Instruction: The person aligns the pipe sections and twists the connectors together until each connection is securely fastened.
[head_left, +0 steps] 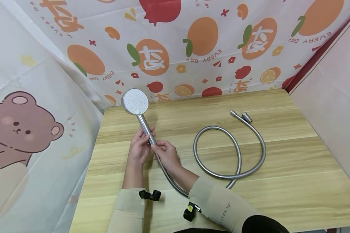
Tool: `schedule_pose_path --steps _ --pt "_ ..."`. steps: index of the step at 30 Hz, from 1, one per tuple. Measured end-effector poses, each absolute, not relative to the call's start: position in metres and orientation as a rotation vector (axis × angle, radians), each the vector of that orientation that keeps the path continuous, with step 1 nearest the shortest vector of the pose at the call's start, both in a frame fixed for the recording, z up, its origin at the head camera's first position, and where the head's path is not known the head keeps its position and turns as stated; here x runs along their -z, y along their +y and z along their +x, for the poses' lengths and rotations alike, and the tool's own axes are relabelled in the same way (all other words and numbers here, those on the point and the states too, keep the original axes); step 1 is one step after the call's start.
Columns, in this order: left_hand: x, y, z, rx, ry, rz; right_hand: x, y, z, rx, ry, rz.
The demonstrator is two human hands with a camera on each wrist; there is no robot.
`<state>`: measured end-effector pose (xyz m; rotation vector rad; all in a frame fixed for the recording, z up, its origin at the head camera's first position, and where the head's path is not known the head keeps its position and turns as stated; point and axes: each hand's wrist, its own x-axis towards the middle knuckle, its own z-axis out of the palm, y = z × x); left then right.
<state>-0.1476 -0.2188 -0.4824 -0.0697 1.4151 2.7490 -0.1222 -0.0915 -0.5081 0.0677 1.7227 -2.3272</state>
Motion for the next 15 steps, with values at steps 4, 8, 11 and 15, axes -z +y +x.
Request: schedule_pose_path --steps 4,8,11,15 --pt "0.4826 -0.2202 -0.1482 -2.746 1.428 -0.058 0.5073 -0.0913 -0.1225 2.323 1.679 0.067" --pt "0.4818 -0.2206 -0.1485 -2.745 1.424 -0.050 0.5097 -0.0920 -0.1238 2.289 1.687 0.056" --pt "0.4807 -0.2199 -0.1484 -2.744 1.415 -0.051 0.5121 -0.0929 -0.1248 2.247 1.773 0.040" --pt "0.4795 -0.2187 -0.1485 -2.749 1.391 -0.059 0.5125 -0.0931 -0.1247 2.168 1.964 0.010"
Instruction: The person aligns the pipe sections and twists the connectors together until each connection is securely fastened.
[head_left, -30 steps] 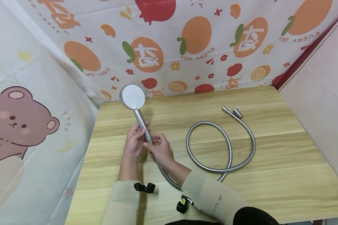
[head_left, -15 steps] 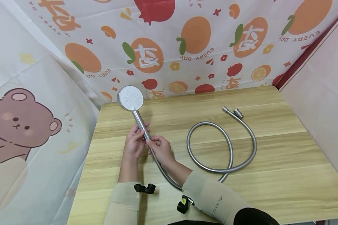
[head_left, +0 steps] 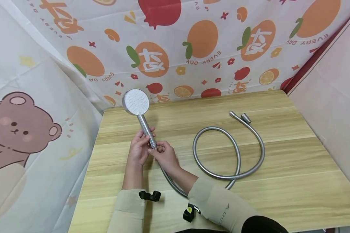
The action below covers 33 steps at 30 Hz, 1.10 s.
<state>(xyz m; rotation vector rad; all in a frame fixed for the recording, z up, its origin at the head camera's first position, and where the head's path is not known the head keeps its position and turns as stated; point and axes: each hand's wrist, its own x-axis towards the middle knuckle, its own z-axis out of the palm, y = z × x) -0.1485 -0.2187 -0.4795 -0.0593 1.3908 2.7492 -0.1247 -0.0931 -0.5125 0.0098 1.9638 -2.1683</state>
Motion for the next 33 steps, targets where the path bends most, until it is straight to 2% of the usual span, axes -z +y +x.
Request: schedule_pose_path --steps 7,21,33 --pt "0.481 -0.219 -0.150 -2.751 1.367 -0.073 0.507 -0.091 -0.122 2.107 2.086 -0.007" --pt "0.485 -0.219 -0.150 -2.764 1.351 -0.043 0.509 -0.090 -0.124 2.293 1.597 0.097" --pt "0.483 -0.215 -0.146 -2.746 1.401 -0.027 0.515 -0.087 -0.121 2.013 2.288 -0.083"
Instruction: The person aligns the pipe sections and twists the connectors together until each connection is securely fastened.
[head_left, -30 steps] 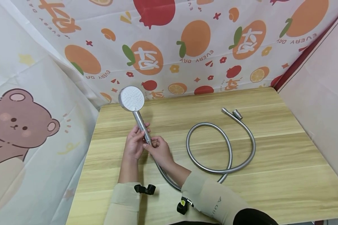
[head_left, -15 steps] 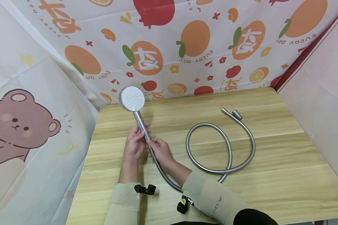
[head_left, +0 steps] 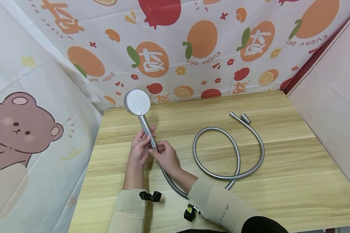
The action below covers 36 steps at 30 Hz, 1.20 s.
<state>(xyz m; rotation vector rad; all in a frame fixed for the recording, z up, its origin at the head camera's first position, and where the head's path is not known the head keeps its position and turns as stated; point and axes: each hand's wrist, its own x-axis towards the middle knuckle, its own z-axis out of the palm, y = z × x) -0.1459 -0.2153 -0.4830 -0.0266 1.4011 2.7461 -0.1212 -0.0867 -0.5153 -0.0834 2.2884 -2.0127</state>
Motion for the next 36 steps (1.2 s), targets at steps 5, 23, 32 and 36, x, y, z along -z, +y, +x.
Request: schedule_pose_path --steps 5,23,32,36 --pt "0.484 -0.215 -0.146 -2.747 1.404 -0.023 0.512 -0.085 -0.120 2.024 2.288 -0.098" --pt "0.487 -0.219 -0.148 -2.743 1.391 -0.033 0.507 -0.087 -0.125 2.274 1.552 0.092" --pt "0.481 -0.217 -0.146 -2.720 1.448 -0.070 0.517 -0.091 -0.125 2.200 1.852 -0.007" --pt "0.480 -0.216 -0.145 -2.714 1.438 -0.092 0.513 -0.089 -0.124 2.107 2.058 -0.020"
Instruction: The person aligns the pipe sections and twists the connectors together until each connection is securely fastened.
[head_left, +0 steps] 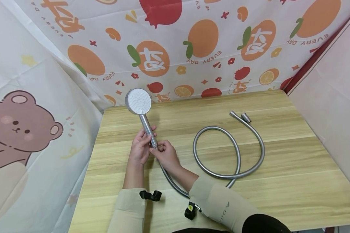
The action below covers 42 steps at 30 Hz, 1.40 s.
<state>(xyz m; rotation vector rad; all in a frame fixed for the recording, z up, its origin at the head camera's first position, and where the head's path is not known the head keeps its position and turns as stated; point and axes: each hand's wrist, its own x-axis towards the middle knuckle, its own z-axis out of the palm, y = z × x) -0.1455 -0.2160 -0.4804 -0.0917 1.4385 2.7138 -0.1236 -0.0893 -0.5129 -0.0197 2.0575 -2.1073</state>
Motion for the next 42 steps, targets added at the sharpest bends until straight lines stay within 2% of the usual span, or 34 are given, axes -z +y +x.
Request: schedule_pose_path --steps 26,37,42 --pt "0.486 -0.220 -0.146 -2.751 1.359 -0.064 0.506 -0.084 -0.123 2.232 1.711 0.053" --pt "0.486 -0.218 -0.146 -2.778 1.336 -0.056 0.512 -0.087 -0.124 2.220 1.816 -0.050" --pt "0.484 -0.216 -0.145 -2.817 1.312 -0.074 0.498 -0.084 -0.118 2.195 1.900 -0.048"
